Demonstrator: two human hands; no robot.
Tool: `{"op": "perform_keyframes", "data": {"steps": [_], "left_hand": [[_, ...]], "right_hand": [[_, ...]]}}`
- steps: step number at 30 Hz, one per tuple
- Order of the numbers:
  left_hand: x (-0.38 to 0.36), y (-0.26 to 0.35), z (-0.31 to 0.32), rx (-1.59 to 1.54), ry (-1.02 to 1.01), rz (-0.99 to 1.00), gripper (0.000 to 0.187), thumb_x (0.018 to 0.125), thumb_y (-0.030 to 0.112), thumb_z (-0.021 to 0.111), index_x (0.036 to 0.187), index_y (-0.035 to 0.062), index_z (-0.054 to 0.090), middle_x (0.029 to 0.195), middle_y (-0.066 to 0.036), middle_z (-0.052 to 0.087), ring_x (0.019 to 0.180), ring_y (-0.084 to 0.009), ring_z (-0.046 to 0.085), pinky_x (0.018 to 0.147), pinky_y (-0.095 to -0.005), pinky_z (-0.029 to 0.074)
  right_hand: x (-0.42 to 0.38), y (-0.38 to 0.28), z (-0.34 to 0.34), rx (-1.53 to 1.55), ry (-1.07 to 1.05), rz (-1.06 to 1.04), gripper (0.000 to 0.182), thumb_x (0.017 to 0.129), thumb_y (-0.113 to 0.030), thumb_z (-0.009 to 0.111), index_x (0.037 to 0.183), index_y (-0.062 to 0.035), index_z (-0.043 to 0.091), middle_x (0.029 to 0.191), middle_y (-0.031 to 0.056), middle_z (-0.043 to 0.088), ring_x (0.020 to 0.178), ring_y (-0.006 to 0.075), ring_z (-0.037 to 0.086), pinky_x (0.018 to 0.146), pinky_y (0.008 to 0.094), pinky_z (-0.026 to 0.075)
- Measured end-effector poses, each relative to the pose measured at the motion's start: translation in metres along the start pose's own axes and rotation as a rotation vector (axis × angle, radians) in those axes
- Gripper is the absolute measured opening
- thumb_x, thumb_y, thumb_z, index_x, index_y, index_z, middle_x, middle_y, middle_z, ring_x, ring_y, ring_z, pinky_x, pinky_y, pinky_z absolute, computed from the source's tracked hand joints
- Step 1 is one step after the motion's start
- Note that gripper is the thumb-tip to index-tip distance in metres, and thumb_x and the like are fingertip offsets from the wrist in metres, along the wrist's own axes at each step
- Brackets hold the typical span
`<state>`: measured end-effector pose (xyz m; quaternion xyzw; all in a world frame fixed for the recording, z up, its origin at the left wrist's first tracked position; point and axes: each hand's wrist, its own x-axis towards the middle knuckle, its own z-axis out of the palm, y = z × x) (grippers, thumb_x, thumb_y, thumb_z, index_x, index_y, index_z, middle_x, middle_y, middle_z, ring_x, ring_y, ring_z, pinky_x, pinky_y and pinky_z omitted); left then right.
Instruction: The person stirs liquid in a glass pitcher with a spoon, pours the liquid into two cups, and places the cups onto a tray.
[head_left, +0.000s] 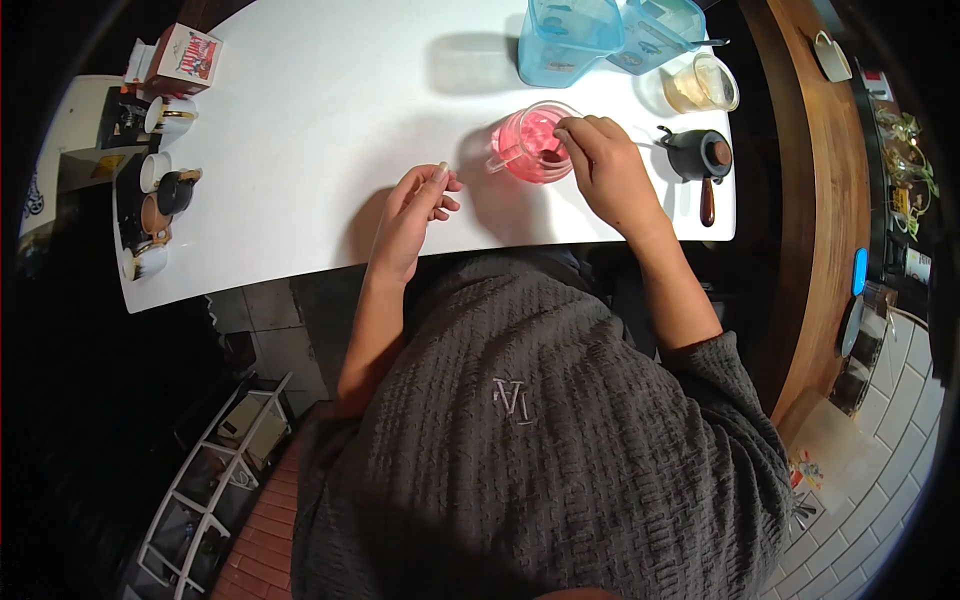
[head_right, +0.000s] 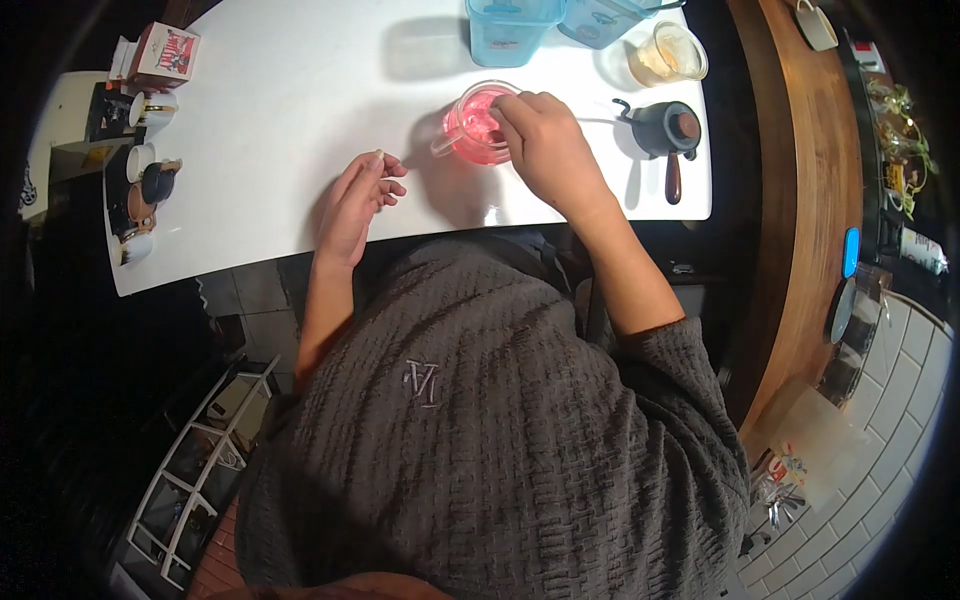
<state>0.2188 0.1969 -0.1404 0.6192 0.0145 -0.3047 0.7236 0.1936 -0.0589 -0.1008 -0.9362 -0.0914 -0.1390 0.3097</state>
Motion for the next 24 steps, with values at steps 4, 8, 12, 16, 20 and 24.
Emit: {"op": "perform_keyframes", "data": {"steps": [4, 8, 12, 16, 20, 24], "left_hand": [[0.002, -0.001, 0.000, -0.006, -0.012, 0.004, 0.033, 0.099, 0.034, 0.048, 0.108, 0.0031, 0.055, 0.099, -0.006, 0.059, 0.084, -0.0116, 0.055, 0.073, -0.0246, 0.041], [0.004, -0.002, -0.002, -0.008, -0.026, 0.003, 0.033, 0.099, 0.034, 0.048, 0.108, 0.0032, 0.056, 0.099, -0.006, 0.059, 0.083, -0.0114, 0.055, 0.073, -0.0244, 0.041], [0.004, -0.002, -0.001, -0.002, -0.031, -0.011, 0.034, 0.099, 0.035, 0.048, 0.108, 0.0033, 0.056, 0.099, -0.006, 0.059, 0.083, -0.0113, 0.055, 0.073, -0.0242, 0.040], [0.005, -0.003, -0.002, -0.002, -0.041, -0.020, 0.034, 0.099, 0.035, 0.048, 0.109, 0.0032, 0.055, 0.099, -0.006, 0.059, 0.084, -0.0113, 0.055, 0.073, -0.0241, 0.040], [0.005, -0.002, -0.002, 0.001, -0.050, -0.022, 0.033, 0.099, 0.034, 0.048, 0.109, 0.0032, 0.055, 0.099, -0.006, 0.059, 0.084, -0.0113, 0.055, 0.073, -0.0238, 0.040], [0.006, -0.003, -0.004, 0.011, -0.053, -0.029, 0.033, 0.099, 0.034, 0.047, 0.109, 0.0033, 0.055, 0.099, -0.005, 0.059, 0.084, -0.0112, 0.055, 0.073, -0.0237, 0.040]], "right_hand": [[0.002, 0.002, 0.000, -0.085, 0.042, -0.007, 0.017, 0.084, -0.004, 0.058, 0.100, -0.0013, 0.064, 0.089, 0.0156, 0.064, 0.084, 0.0341, 0.058, 0.075, 0.0411, 0.049], [-0.001, -0.003, 0.005, 0.062, 0.055, -0.004, 0.017, 0.084, -0.005, 0.058, 0.100, -0.0016, 0.064, 0.088, 0.0153, 0.064, 0.082, 0.0341, 0.058, 0.074, 0.0422, 0.048], [-0.004, -0.004, -0.001, 0.052, -0.023, 0.039, 0.018, 0.084, -0.005, 0.059, 0.101, -0.0015, 0.064, 0.088, 0.0147, 0.065, 0.081, 0.0339, 0.057, 0.075, 0.0416, 0.048], [0.001, 0.000, -0.002, -0.156, 0.016, -0.018, 0.018, 0.083, -0.005, 0.059, 0.100, -0.0023, 0.065, 0.087, 0.0133, 0.065, 0.080, 0.0320, 0.058, 0.075, 0.0399, 0.048], [-0.002, -0.001, 0.008, -0.058, 0.073, -0.058, 0.017, 0.082, -0.005, 0.060, 0.099, -0.0030, 0.065, 0.086, 0.0118, 0.065, 0.080, 0.0302, 0.057, 0.075, 0.0399, 0.047], [-0.008, -0.015, -0.006, -0.083, 0.083, -0.086, 0.017, 0.080, -0.004, 0.063, 0.097, -0.0055, 0.066, 0.086, 0.0082, 0.065, 0.078, 0.0268, 0.057, 0.071, 0.0374, 0.044]]}}
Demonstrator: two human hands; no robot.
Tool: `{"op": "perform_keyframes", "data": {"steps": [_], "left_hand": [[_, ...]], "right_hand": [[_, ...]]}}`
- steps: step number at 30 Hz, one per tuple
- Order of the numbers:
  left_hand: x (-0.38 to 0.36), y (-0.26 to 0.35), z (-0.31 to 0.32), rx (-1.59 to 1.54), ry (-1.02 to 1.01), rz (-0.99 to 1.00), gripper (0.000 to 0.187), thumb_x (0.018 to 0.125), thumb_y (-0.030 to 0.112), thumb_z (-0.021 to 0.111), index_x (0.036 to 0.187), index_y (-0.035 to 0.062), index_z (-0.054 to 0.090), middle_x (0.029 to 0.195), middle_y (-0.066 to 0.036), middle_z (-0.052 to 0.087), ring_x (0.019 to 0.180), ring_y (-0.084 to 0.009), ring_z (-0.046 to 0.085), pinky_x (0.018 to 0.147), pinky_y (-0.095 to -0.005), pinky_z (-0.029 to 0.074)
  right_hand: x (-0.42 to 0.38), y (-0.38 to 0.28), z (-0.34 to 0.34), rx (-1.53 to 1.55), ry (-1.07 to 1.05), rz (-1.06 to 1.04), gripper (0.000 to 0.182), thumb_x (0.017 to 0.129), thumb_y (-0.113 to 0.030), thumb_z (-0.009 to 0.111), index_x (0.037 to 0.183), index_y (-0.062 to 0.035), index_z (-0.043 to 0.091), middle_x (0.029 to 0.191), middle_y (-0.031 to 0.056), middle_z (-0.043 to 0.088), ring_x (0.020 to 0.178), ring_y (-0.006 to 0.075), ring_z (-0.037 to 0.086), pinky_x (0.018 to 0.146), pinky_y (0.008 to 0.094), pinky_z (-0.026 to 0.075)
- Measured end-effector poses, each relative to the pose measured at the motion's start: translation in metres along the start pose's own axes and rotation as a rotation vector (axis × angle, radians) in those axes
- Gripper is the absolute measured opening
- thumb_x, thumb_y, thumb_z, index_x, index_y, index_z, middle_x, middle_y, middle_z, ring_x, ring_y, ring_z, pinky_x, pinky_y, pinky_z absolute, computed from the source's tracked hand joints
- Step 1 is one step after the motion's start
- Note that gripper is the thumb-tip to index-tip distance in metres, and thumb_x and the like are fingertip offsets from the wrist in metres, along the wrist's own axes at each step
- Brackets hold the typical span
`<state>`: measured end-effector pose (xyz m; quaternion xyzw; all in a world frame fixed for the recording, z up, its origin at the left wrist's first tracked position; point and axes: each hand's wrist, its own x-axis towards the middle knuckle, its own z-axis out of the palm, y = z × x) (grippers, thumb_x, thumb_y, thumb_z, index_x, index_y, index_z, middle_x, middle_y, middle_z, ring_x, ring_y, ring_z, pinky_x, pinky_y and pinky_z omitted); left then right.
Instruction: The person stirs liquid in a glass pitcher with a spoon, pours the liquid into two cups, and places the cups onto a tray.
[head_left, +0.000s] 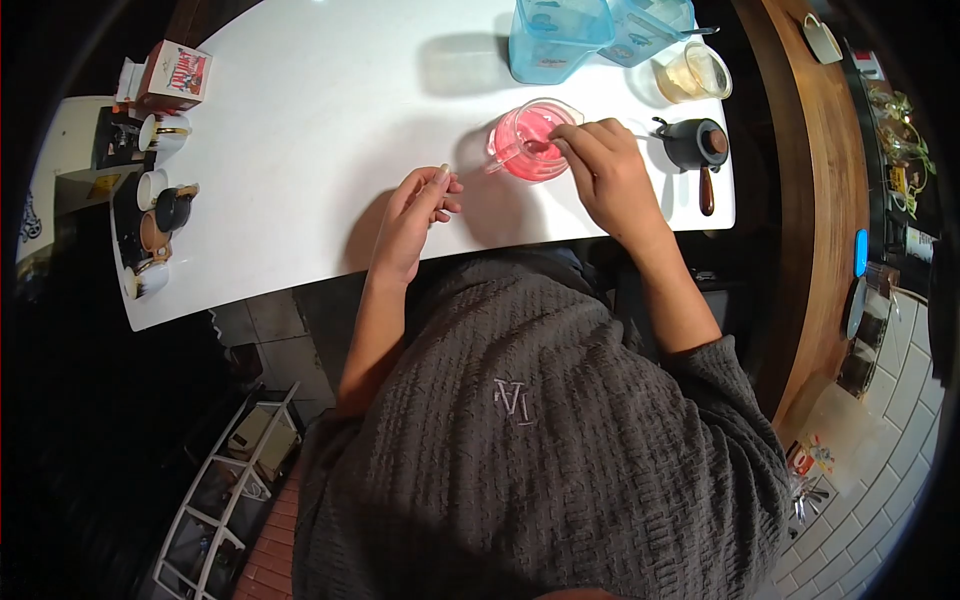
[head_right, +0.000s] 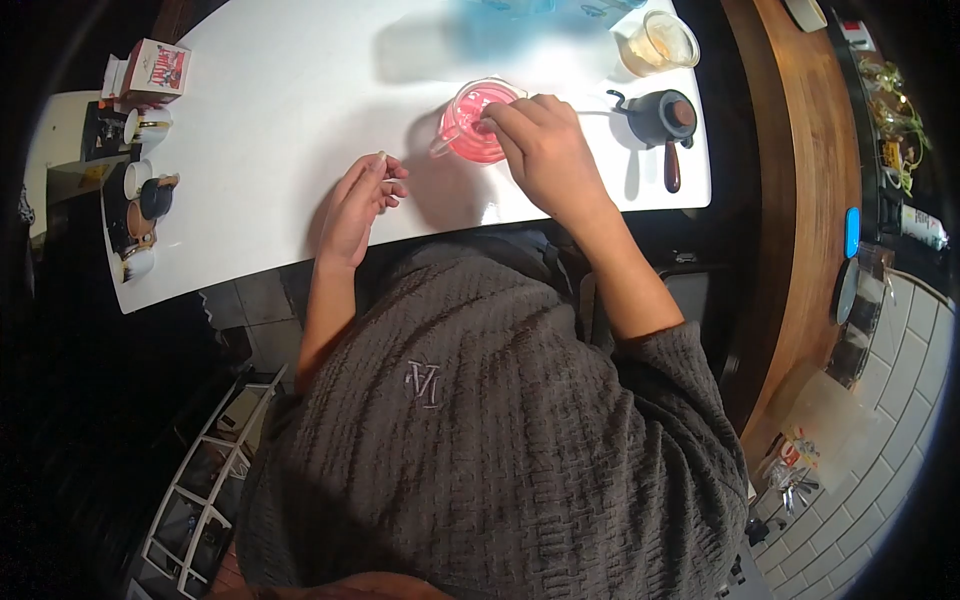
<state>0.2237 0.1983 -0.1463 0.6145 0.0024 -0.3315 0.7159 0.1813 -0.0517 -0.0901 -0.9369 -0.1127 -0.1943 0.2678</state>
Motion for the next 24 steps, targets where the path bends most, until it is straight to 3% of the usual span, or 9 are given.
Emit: {"op": "perform_keyframes", "data": {"steps": [8, 10, 13, 17, 19, 24], "left_hand": [[0.012, 0.001, 0.011, 0.077, -0.019, -0.029, 0.034, 0.098, 0.034, 0.051, 0.111, 0.0026, 0.055, 0.097, -0.004, 0.059, 0.081, -0.0094, 0.054, 0.069, -0.0225, 0.040], [0.015, 0.005, 0.018, 0.181, 0.005, -0.019, 0.035, 0.098, 0.033, 0.050, 0.113, 0.0017, 0.055, 0.096, -0.003, 0.058, 0.080, -0.0080, 0.053, 0.069, -0.0213, 0.039], [0.024, 0.000, 0.018, 0.190, -0.059, -0.014, 0.035, 0.098, 0.031, 0.052, 0.116, 0.0009, 0.054, 0.093, -0.003, 0.058, 0.078, -0.0071, 0.052, 0.068, -0.0206, 0.039], [0.033, -0.006, 0.027, 0.244, -0.080, -0.011, 0.034, 0.097, 0.028, 0.055, 0.117, 0.0006, 0.054, 0.089, -0.002, 0.057, 0.077, -0.0065, 0.051, 0.067, -0.0200, 0.039], [0.037, -0.009, 0.032, 0.186, -0.027, 0.031, 0.029, 0.094, 0.026, 0.061, 0.109, 0.0017, 0.061, 0.085, 0.000, 0.059, 0.076, -0.0068, 0.051, 0.070, -0.0216, 0.042], [0.040, -0.011, 0.034, 0.259, -0.013, 0.038, 0.029, 0.094, 0.027, 0.061, 0.107, 0.0008, 0.062, 0.086, 0.002, 0.060, 0.075, -0.0057, 0.050, 0.069, -0.0206, 0.042]], "right_hand": [[-0.036, -0.006, -0.014, -0.055, 0.261, -0.171, 0.026, 0.074, -0.001, 0.068, 0.099, -0.0057, 0.067, 0.087, 0.0045, 0.064, 0.075, 0.0220, 0.055, 0.068, 0.0323, 0.041], [-0.046, -0.009, -0.013, -0.053, 0.326, -0.126, 0.024, 0.075, 0.001, 0.068, 0.098, -0.0038, 0.067, 0.085, 0.0053, 0.065, 0.075, 0.0221, 0.056, 0.070, 0.0316, 0.043], [-0.065, -0.011, -0.002, 0.133, 0.517, 0.126, 0.016, 0.081, 0.006, 0.062, 0.096, 0.0024, 0.066, 0.079, 0.0076, 0.067, 0.073, 0.0219, 0.059, 0.072, 0.0309, 0.045], [-0.086, -0.008, 0.005, 0.537, 1.006, 0.564, 0.018, 0.095, -0.001, 0.050, 0.105, 0.0103, 0.061, 0.091, 0.0126, 0.066, 0.083, 0.0148, 0.064, 0.082, 0.0278, 0.050], [-0.106, 0.009, 0.009, 0.528, 1.040, 0.636, 0.019, 0.095, -0.002, 0.051, 0.105, 0.0103, 0.060, 0.092, 0.0125, 0.066, 0.083, 0.0150, 0.064, 0.083, 0.0281, 0.050], [-0.147, 0.047, 0.025, 0.464, 0.982, 0.884, 0.020, 0.096, -0.010, 0.055, 0.106, 0.0065, 0.061, 0.092, 0.0108, 0.069, 0.084, 0.0118, 0.064, 0.079, 0.0228, 0.046]]}}
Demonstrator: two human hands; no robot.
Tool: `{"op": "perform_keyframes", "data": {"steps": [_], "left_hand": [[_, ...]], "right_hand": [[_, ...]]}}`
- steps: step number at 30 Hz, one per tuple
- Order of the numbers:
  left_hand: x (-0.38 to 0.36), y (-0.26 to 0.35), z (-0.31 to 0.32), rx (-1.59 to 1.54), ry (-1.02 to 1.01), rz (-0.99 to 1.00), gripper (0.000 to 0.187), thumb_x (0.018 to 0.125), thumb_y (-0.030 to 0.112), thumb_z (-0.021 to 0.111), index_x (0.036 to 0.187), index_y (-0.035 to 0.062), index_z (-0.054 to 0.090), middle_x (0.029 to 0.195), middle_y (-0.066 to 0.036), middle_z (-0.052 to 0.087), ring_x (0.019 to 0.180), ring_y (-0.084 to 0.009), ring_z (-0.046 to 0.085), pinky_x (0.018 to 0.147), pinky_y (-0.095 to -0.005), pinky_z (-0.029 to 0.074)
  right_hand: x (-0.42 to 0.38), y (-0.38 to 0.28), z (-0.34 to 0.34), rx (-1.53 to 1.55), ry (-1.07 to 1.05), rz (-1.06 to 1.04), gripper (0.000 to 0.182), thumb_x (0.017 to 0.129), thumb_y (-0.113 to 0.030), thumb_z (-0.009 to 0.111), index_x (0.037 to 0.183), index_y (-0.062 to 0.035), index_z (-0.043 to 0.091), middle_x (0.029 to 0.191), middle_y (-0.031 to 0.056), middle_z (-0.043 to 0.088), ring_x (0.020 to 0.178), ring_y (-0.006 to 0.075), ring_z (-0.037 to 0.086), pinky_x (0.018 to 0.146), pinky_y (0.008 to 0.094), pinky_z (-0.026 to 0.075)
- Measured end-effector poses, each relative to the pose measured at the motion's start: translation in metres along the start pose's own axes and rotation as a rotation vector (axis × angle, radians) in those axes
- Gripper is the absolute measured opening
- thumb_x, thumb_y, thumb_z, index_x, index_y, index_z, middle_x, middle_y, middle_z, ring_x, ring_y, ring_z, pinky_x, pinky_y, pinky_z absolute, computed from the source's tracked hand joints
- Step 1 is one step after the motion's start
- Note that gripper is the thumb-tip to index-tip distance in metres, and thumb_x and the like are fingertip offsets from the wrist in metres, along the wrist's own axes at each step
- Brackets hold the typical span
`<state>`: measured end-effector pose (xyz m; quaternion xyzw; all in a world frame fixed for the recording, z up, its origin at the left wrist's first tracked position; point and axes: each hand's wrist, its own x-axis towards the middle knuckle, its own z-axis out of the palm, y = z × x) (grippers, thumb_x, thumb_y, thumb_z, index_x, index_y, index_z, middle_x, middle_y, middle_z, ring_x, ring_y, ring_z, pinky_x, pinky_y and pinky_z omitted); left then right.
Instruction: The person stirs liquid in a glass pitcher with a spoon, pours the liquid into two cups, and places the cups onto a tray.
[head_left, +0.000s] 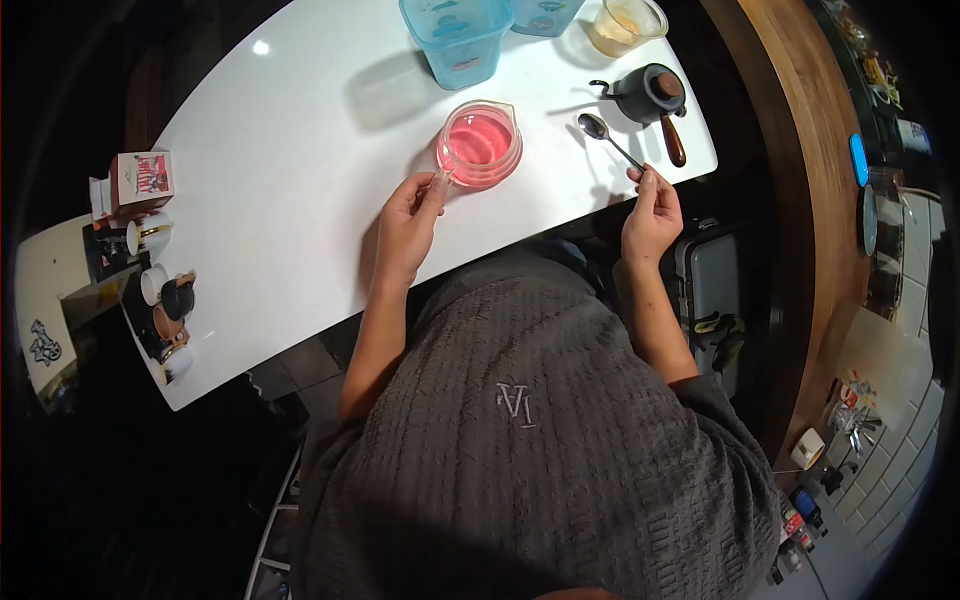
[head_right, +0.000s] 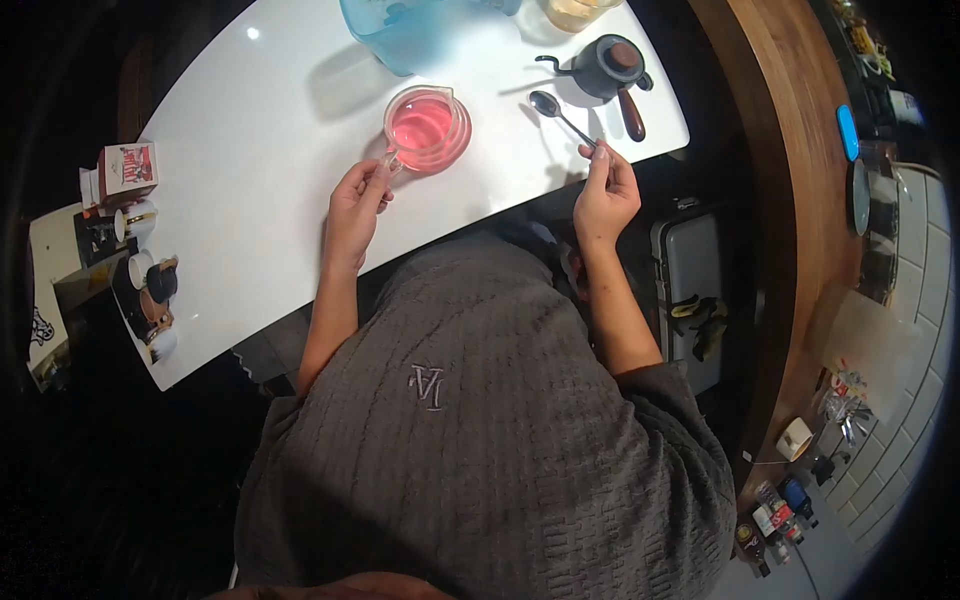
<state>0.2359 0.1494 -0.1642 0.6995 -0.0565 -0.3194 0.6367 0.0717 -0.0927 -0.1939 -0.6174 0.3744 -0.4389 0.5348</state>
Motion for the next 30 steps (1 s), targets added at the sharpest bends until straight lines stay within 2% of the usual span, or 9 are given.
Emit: {"op": "perform_keyframes", "data": {"steps": [2, 5, 9, 11, 15, 17, 23, 26, 30], "left_hand": [[0.000, 0.003, 0.000, 0.023, 0.002, 0.002, 0.029, 0.094, 0.027, 0.061, 0.107, 0.0006, 0.062, 0.086, 0.002, 0.060, 0.075, -0.0056, 0.050, 0.069, -0.0205, 0.042], [0.000, 0.006, -0.001, 0.079, -0.011, -0.009, 0.028, 0.095, 0.024, 0.058, 0.111, 0.0012, 0.061, 0.084, 0.002, 0.058, 0.073, -0.0049, 0.050, 0.066, -0.0209, 0.041], [0.003, 0.004, -0.004, 0.075, -0.010, -0.007, 0.029, 0.094, 0.026, 0.060, 0.107, 0.0005, 0.064, 0.085, 0.002, 0.060, 0.073, -0.0044, 0.049, 0.066, -0.0203, 0.041], [0.002, 0.007, -0.002, 0.076, 0.002, -0.006, 0.029, 0.093, 0.027, 0.063, 0.105, 0.0000, 0.065, 0.086, 0.002, 0.061, 0.073, -0.0040, 0.049, 0.067, -0.0198, 0.041], [0.003, -0.001, -0.003, 0.166, 0.045, 0.058, 0.029, 0.093, 0.026, 0.064, 0.101, -0.0016, 0.067, 0.083, 0.003, 0.060, 0.072, -0.0035, 0.048, 0.064, -0.0196, 0.040], [0.002, 0.000, 0.000, 0.188, 0.049, 0.109, 0.029, 0.092, 0.026, 0.064, 0.100, -0.0020, 0.067, 0.081, 0.003, 0.059, 0.071, -0.0035, 0.047, 0.063, -0.0197, 0.039], [-0.005, 0.001, 0.019, 0.156, 0.001, 0.051, 0.028, 0.092, 0.025, 0.065, 0.097, -0.0029, 0.067, 0.072, 0.004, 0.057, 0.068, -0.0039, 0.047, 0.063, -0.0210, 0.041], [-0.007, 0.001, 0.024, 0.198, -0.016, 0.020, 0.027, 0.093, 0.023, 0.064, 0.099, -0.0027, 0.065, 0.076, 0.002, 0.059, 0.070, -0.0046, 0.049, 0.064, -0.0210, 0.041], [-0.009, 0.001, 0.017, 0.006, 0.009, 0.057, 0.029, 0.093, 0.026, 0.063, 0.102, -0.0015, 0.062, 0.083, 0.000, 0.061, 0.074, -0.0062, 0.053, 0.067, -0.0214, 0.043]], "right_hand": [[0.002, 0.010, -0.002, 0.022, 0.014, 0.008, 0.021, 0.096, -0.011, 0.056, 0.106, 0.0061, 0.060, 0.091, 0.0102, 0.069, 0.085, 0.0101, 0.064, 0.075, 0.0202, 0.045], [0.005, 0.018, -0.002, -0.035, 0.012, 0.088, 0.023, 0.096, -0.013, 0.057, 0.107, 0.0062, 0.060, 0.094, 0.0103, 0.069, 0.069, 0.0034, 0.056, 0.066, 0.0153, 0.043], [0.012, 0.037, -0.010, -0.229, 0.045, -0.005, 0.021, 0.092, -0.018, 0.064, 0.102, 0.0011, 0.066, 0.092, 0.0059, 0.069, 0.068, 0.0070, 0.054, 0.068, 0.0192, 0.044], [0.015, 0.021, -0.013, -0.762, -0.006, -0.271, 0.019, 0.085, -0.024, 0.071, 0.093, -0.0074, 0.073, 0.088, 0.0007, 0.068, 0.082, 0.0139, 0.056, 0.076, 0.0266, 0.045], [0.017, 0.018, -0.014, -0.839, -0.026, -0.237, 0.016, 0.079, -0.029, 0.075, 0.087, -0.0149, 0.076, 0.086, -0.0023, 0.066, 0.093, 0.0189, 0.054, 0.086, 0.0343, 0.040], [0.019, 0.024, -0.016, -0.814, -0.053, -0.240, 0.015, 0.077, -0.031, 0.075, 0.087, -0.0189, 0.076, 0.089, -0.0050, 0.066, 0.102, 0.0189, 0.048, 0.092, 0.0409, 0.027], [0.026, 0.032, -0.021, -0.834, -0.089, -0.314, 0.017, 0.075, -0.033, 0.077, 0.088, -0.0221, 0.077, 0.089, -0.0062, 0.065, 0.096, 0.0175, 0.050, 0.088, 0.0385, 0.029], [0.026, 0.034, -0.021, -0.860, -0.067, -0.381, 0.017, 0.075, -0.032, 0.078, 0.089, -0.0228, 0.077, 0.086, -0.0065, 0.063, 0.092, 0.0159, 0.051, 0.085, 0.0367, 0.029], [0.027, 0.035, -0.022, -0.873, -0.076, -0.426, 0.017, 0.074, -0.030, 0.079, 0.090, -0.0231, 0.078, 0.085, -0.0064, 0.062, 0.089, 0.0148, 0.051, 0.083, 0.0355, 0.029]]}}
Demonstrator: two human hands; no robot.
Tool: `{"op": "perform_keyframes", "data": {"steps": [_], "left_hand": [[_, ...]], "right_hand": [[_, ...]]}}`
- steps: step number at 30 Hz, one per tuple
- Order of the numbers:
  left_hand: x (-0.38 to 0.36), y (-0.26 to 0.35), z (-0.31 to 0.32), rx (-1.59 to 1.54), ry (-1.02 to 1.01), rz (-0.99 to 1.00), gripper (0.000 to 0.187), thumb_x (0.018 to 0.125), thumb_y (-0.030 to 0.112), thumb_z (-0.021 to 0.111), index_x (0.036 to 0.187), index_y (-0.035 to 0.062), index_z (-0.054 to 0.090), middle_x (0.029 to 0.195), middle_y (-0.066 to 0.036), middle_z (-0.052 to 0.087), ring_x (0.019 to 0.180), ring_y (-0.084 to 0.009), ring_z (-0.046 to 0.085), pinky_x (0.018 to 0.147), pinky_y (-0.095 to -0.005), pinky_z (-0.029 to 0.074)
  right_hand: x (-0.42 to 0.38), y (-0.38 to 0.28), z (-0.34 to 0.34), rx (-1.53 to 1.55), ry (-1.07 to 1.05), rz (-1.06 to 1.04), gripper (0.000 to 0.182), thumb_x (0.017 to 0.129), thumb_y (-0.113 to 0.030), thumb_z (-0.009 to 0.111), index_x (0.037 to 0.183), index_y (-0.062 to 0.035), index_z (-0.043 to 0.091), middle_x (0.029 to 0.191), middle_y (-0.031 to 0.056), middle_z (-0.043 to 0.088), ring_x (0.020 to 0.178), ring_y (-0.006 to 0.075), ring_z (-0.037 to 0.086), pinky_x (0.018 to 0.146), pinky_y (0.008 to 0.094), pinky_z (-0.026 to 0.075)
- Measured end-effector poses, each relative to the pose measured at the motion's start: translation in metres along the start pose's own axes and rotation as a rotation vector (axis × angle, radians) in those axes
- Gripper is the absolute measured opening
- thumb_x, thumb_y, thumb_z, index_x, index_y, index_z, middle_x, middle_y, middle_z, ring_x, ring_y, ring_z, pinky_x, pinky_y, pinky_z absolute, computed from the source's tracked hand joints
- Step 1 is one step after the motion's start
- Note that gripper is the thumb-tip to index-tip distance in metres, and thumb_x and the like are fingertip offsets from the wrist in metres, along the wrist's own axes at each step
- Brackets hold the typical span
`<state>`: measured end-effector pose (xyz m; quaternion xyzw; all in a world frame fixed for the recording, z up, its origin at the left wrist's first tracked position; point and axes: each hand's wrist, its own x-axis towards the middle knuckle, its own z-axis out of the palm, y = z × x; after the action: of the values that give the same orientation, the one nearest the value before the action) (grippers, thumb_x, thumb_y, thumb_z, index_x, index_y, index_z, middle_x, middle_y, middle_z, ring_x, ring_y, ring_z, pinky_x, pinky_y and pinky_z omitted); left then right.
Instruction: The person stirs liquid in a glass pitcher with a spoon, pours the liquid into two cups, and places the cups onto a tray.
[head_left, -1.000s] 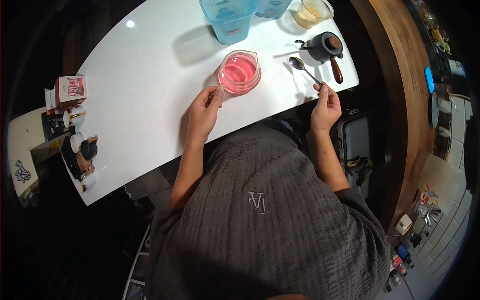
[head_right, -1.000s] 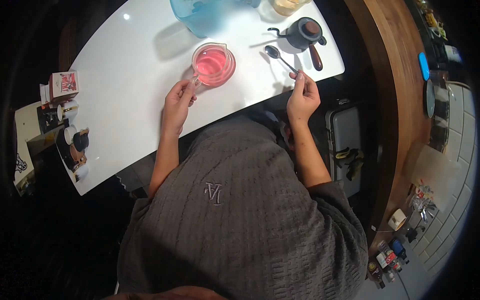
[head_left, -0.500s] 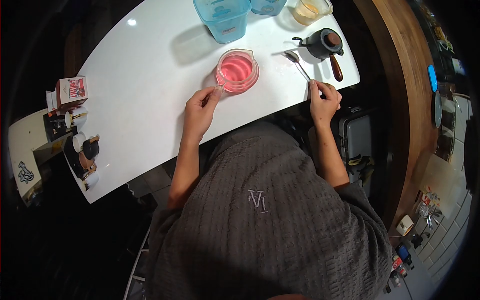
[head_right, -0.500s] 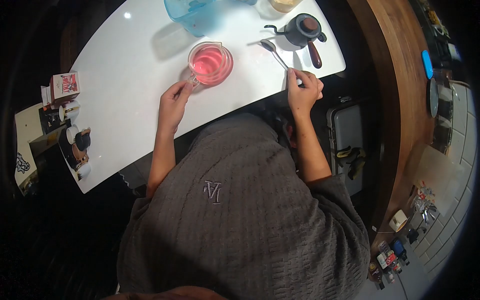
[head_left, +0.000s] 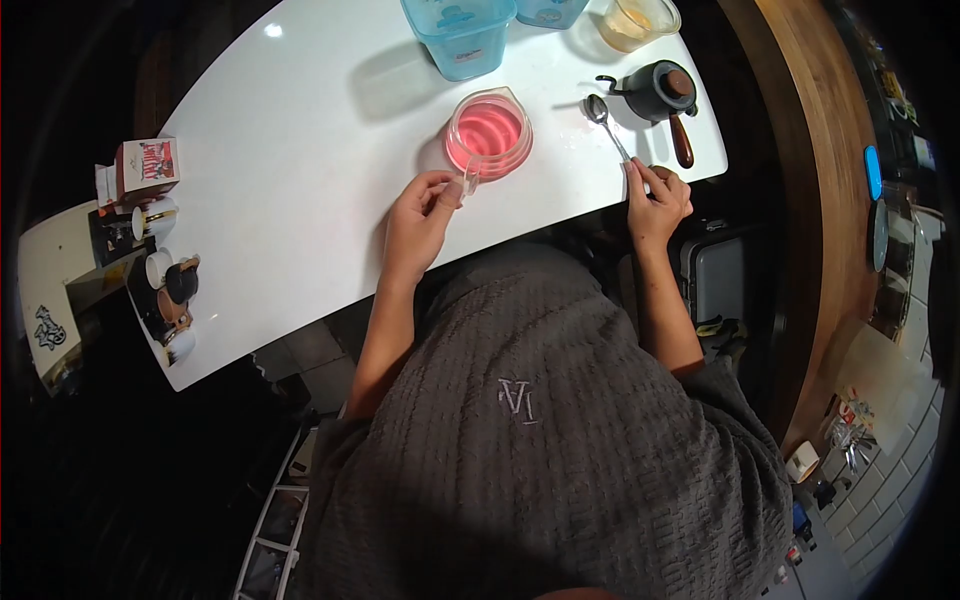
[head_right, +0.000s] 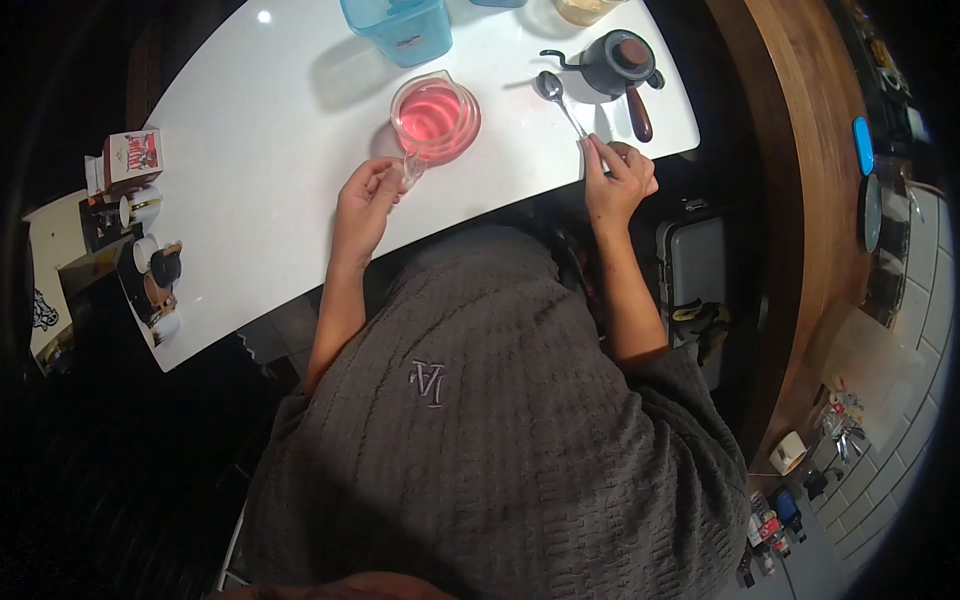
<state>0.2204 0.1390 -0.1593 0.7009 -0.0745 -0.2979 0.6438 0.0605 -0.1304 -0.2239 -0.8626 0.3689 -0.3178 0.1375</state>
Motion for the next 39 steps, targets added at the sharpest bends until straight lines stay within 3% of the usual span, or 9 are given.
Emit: {"op": "perform_keyframes", "data": {"steps": [6, 11, 18, 21, 28, 30, 32, 37, 39], "left_hand": [[-0.001, 0.002, -0.039, 0.043, 0.094, -0.017, 0.033, 0.096, 0.032, 0.058, 0.101, 0.0002, 0.063, 0.080, 0.001, 0.058, 0.075, -0.0064, 0.051, 0.067, -0.0215, 0.041], [-0.006, 0.000, -0.065, 0.038, 0.152, -0.035, 0.031, 0.094, 0.031, 0.061, 0.099, 0.0003, 0.063, 0.079, 0.002, 0.056, 0.073, -0.0056, 0.049, 0.067, -0.0209, 0.041], [-0.011, -0.007, -0.097, 0.016, 0.105, -0.057, 0.031, 0.093, 0.030, 0.063, 0.099, -0.0003, 0.062, 0.079, 0.002, 0.056, 0.073, -0.0056, 0.048, 0.066, -0.0204, 0.040], [-0.011, -0.008, -0.112, 0.024, 0.090, -0.080, 0.031, 0.093, 0.030, 0.063, 0.099, -0.0002, 0.062, 0.079, 0.002, 0.056, 0.073, -0.0056, 0.048, 0.067, -0.0204, 0.040], [-0.010, -0.006, -0.142, 0.040, 0.057, -0.102, 0.031, 0.095, 0.031, 0.060, 0.102, 0.0004, 0.062, 0.082, 0.002, 0.057, 0.076, -0.0060, 0.049, 0.070, -0.0209, 0.041], [-0.008, -0.006, -0.147, 0.063, 0.028, -0.120, 0.032, 0.097, 0.031, 0.056, 0.105, 0.0013, 0.062, 0.085, 0.001, 0.057, 0.077, -0.0057, 0.048, 0.072, -0.0206, 0.041], [-0.007, -0.007, -0.150, 0.049, 0.004, -0.133, 0.032, 0.097, 0.031, 0.056, 0.105, 0.0011, 0.062, 0.084, 0.001, 0.056, 0.076, -0.0056, 0.048, 0.072, -0.0207, 0.041], [-0.006, -0.005, -0.150, 0.017, -0.004, -0.127, 0.031, 0.093, 0.031, 0.061, 0.100, 0.0004, 0.062, 0.081, 0.001, 0.057, 0.076, -0.0069, 0.050, 0.070, -0.0217, 0.042], [-0.006, -0.007, -0.152, 0.007, -0.016, -0.120, 0.031, 0.093, 0.031, 0.061, 0.101, 0.0007, 0.062, 0.081, 0.001, 0.057, 0.075, -0.0068, 0.049, 0.070, -0.0215, 0.042]], "right_hand": [[-0.002, -0.015, -0.007, -0.093, 0.006, 0.022, 0.022, 0.079, -0.028, 0.076, 0.099, -0.0209, 0.076, 0.090, -0.0051, 0.064, 0.094, 0.0144, 0.053, 0.088, 0.0340, 0.031], [-0.003, -0.073, -0.007, 0.161, 0.060, -0.163, 0.010, 0.080, -0.012, 0.072, 0.075, -0.0063, 0.066, 0.073, 0.0038, 0.064, 0.069, 0.0201, 0.059, 0.066, 0.0312, 0.043], [-0.032, -0.174, 0.001, 0.404, -0.068, -0.387, 0.036, 0.061, -0.021, 0.086, 0.062, -0.0116, 0.051, 0.059, -0.0014, 0.048, 0.059, 0.0175, 0.047, 0.060, 0.0326, 0.029], [-0.043, -0.190, 0.012, 0.389, -0.113, -0.307, 0.032, 0.063, -0.007, 0.083, 0.061, -0.0085, 0.051, 0.059, 0.0001, 0.052, 0.056, 0.0140, 0.046, 0.053, 0.0277, 0.033], [-0.058, -0.174, 0.015, 0.340, -0.019, 0.077, 0.020, 0.070, -0.010, 0.078, 0.060, -0.0058, 0.061, 0.051, 0.0016, 0.055, 0.049, 0.0132, 0.047, 0.051, 0.0266, 0.039], [-0.058, -0.168, 0.012, 0.301, -0.048, 0.122, 0.021, 0.080, -0.015, 0.073, 0.065, -0.0013, 0.067, 0.055, 0.0027, 0.060, 0.051, 0.0111, 0.051, 0.053, 0.0248, 0.042], [-0.053, -0.168, 0.012, 0.502, -0.081, 0.481, 0.031, 0.089, -0.021, 0.065, 0.068, 0.0008, 0.069, 0.059, 0.0022, 0.064, 0.053, 0.0080, 0.052, 0.056, 0.0231, 0.042], [-0.045, -0.164, 0.021, 0.660, -0.075, 0.470, 0.030, 0.099, -0.019, 0.052, 0.110, 0.0052, 0.065, 0.096, 0.0077, 0.068, 0.077, 0.0086, 0.058, 0.072, 0.0231, 0.047], [-0.046, -0.163, 0.030, 0.681, -0.024, 0.445, 0.031, 0.099, -0.019, 0.051, 0.113, 0.0057, 0.063, 0.103, 0.0088, 0.066, 0.084, 0.0096, 0.058, 0.078, 0.0240, 0.047]]}}
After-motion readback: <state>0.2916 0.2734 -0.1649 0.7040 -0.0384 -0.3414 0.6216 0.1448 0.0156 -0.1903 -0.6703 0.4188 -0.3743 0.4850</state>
